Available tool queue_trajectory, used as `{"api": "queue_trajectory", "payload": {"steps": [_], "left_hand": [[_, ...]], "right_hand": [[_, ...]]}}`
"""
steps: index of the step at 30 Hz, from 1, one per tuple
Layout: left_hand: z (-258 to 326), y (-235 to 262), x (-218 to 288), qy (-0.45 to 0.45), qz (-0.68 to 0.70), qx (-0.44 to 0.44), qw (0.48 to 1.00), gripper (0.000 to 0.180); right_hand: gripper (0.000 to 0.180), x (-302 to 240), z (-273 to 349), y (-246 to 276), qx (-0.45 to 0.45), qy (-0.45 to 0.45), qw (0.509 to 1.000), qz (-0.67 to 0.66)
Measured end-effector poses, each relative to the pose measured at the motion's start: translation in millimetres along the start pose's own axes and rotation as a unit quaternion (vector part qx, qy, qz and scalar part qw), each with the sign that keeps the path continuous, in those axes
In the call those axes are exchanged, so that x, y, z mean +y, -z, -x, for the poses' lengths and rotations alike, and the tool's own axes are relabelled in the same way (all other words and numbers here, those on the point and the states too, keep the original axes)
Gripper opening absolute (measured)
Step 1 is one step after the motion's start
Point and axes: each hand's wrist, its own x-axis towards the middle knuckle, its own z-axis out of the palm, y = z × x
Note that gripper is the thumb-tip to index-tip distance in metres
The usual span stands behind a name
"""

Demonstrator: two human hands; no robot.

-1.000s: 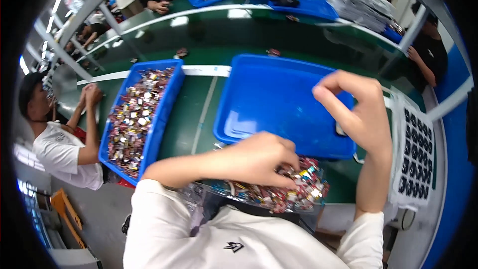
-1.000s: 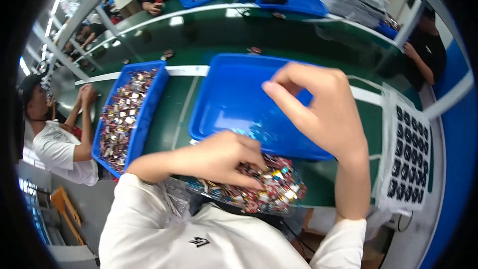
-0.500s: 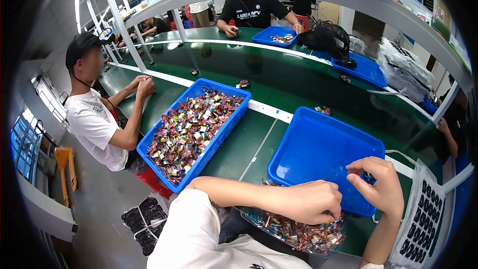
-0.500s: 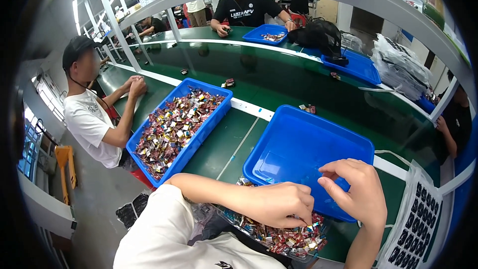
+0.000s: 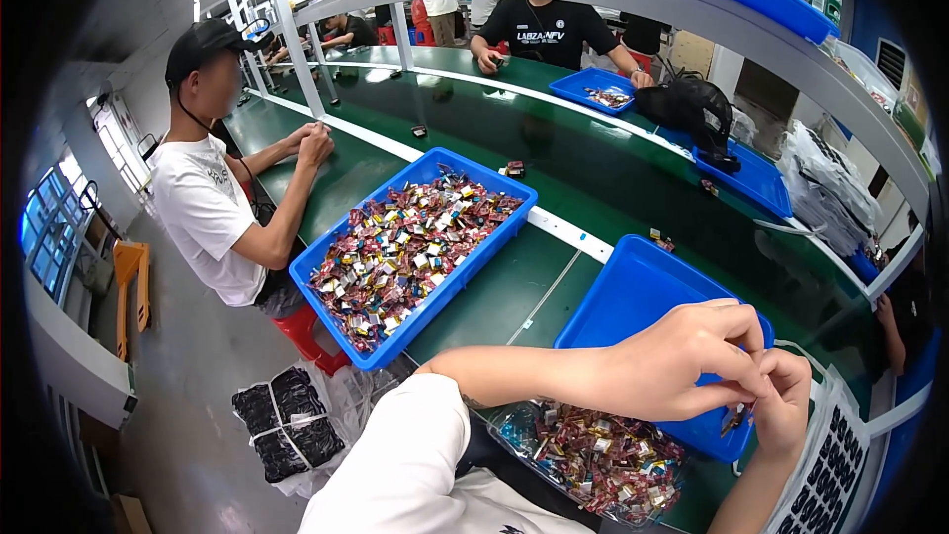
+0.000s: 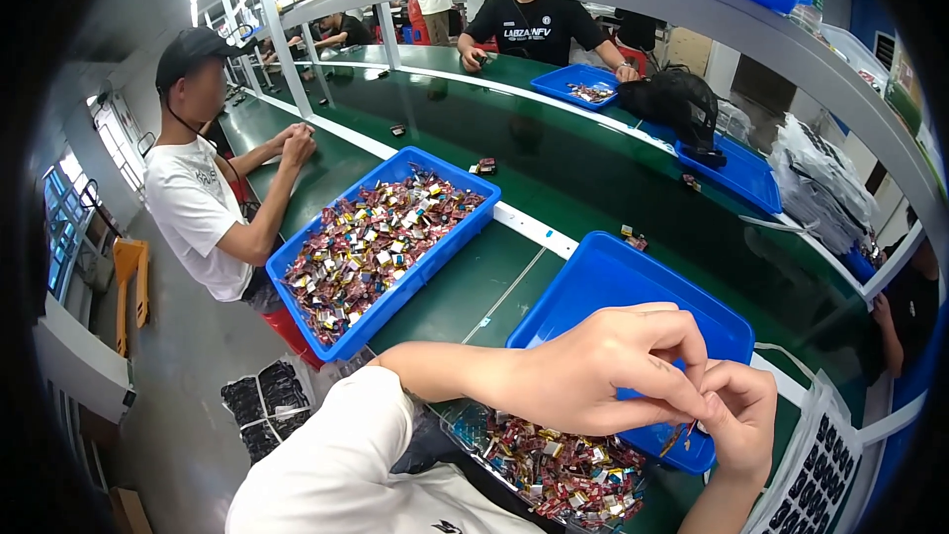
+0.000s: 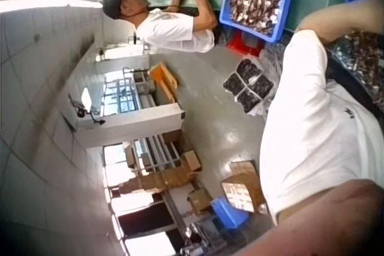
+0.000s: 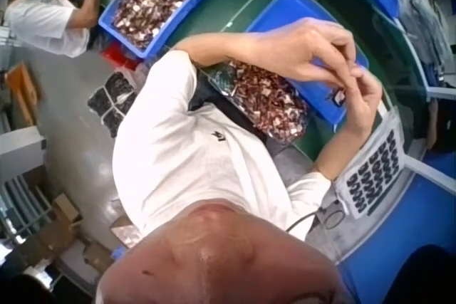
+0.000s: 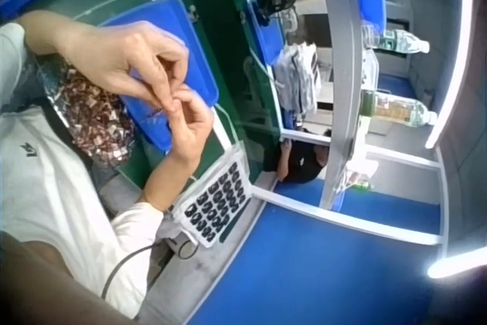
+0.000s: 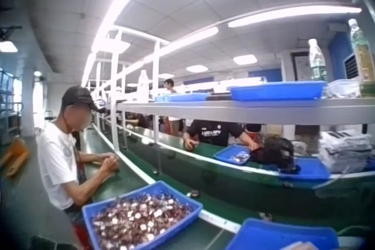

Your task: Assembling components of a smart watch or similar electronic device at a factory workstation.

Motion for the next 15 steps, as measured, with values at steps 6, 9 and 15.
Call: {"api": "queue_trajectory", "payload": {"steps": [6,9,15], "left_hand": [[1.8,4.7,-6.7,0.045,-0.011,0.026,0.999,0.012],[-0.4,9.2,-8.8,0.043,-0.014,0.024,0.999,0.008],[-0.6,17.0,-8.9,0.122,-0.073,0.004,0.990,0.008]], "right_hand": [[0.028,0.4,-7.3,-8.8,0.057,0.044,0.997,0.040],[0.025,4.5,-9.0,-8.3,0.067,0.053,0.995,0.053],[0.017,-1.2,-10.1,-16.2,0.115,0.063,0.981,0.145]]}}
